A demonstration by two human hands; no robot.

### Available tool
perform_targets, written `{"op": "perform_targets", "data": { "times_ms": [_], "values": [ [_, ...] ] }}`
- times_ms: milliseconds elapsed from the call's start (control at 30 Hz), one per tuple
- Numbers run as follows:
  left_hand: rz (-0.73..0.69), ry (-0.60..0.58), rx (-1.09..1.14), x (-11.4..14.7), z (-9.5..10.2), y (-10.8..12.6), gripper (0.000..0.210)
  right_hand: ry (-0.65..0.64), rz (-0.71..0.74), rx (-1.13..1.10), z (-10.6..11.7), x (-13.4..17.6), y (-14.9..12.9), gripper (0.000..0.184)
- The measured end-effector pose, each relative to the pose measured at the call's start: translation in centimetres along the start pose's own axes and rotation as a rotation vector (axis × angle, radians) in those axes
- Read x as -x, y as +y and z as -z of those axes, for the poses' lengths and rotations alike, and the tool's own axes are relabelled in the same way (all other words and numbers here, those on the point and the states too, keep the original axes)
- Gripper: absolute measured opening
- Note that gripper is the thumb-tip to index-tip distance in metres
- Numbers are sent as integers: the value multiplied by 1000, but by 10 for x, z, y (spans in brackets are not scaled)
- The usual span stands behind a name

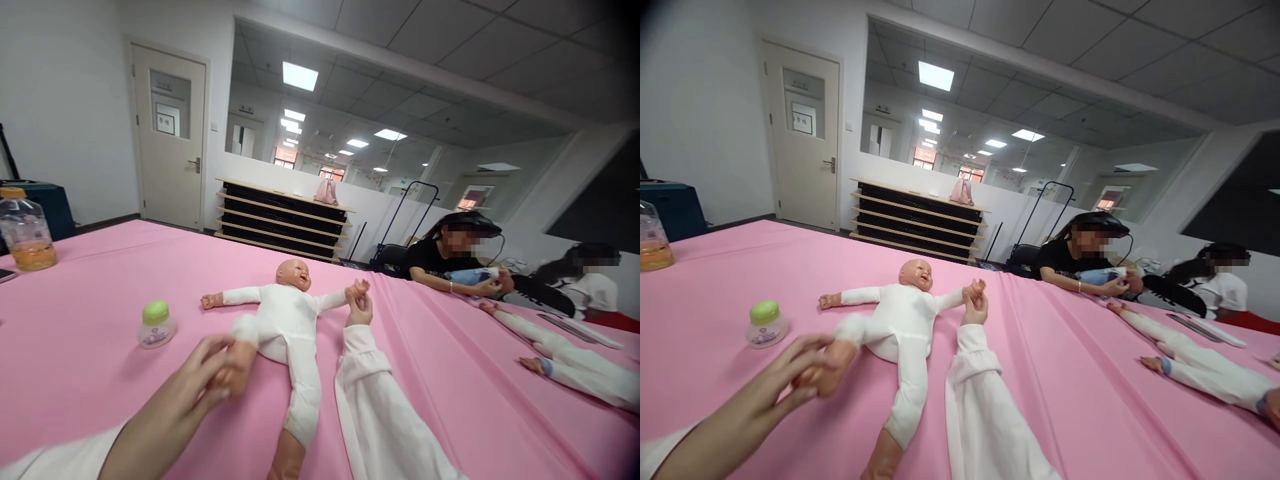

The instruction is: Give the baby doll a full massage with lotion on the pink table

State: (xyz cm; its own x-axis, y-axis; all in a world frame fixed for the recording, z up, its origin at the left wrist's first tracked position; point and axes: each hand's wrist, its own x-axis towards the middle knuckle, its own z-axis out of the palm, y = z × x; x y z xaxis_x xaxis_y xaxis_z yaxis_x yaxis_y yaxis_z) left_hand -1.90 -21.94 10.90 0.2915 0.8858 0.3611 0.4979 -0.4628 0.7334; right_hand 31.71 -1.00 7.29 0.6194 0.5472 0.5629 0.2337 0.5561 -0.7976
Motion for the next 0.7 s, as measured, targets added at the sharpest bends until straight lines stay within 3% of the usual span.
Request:
{"op": "perform_targets", "data": {
  "times_ms": [67,100,200,267,333,433,533,600,700],
  "values": [
    [-66,5,-27,-32,5,15,27,-75,-46,-66,-28,6,1,54],
    [-106,-15,-29,-49,1,19,26,-183,-69,-85,-43,11,2,50],
    [-234,-241,-45,-90,-30,18,29,-542,-72,69,-78,30,4,36],
    [-272,-404,-90,-105,-54,10,28,-738,-6,208,-88,38,8,30],
    [-306,-457,-115,-112,-73,3,27,-849,66,251,-89,39,12,28],
    [-395,-408,-130,-113,-87,-2,26,-876,100,179,-82,36,14,29],
    [-447,-340,-188,-110,-84,-3,27,-884,66,102,-72,37,11,36],
    [-463,-299,-242,-105,-76,-1,27,-796,12,83,-62,41,7,41],
    [-505,-162,-297,-88,-56,2,30,-556,-56,82,-40,45,0,41]
  ]
}}
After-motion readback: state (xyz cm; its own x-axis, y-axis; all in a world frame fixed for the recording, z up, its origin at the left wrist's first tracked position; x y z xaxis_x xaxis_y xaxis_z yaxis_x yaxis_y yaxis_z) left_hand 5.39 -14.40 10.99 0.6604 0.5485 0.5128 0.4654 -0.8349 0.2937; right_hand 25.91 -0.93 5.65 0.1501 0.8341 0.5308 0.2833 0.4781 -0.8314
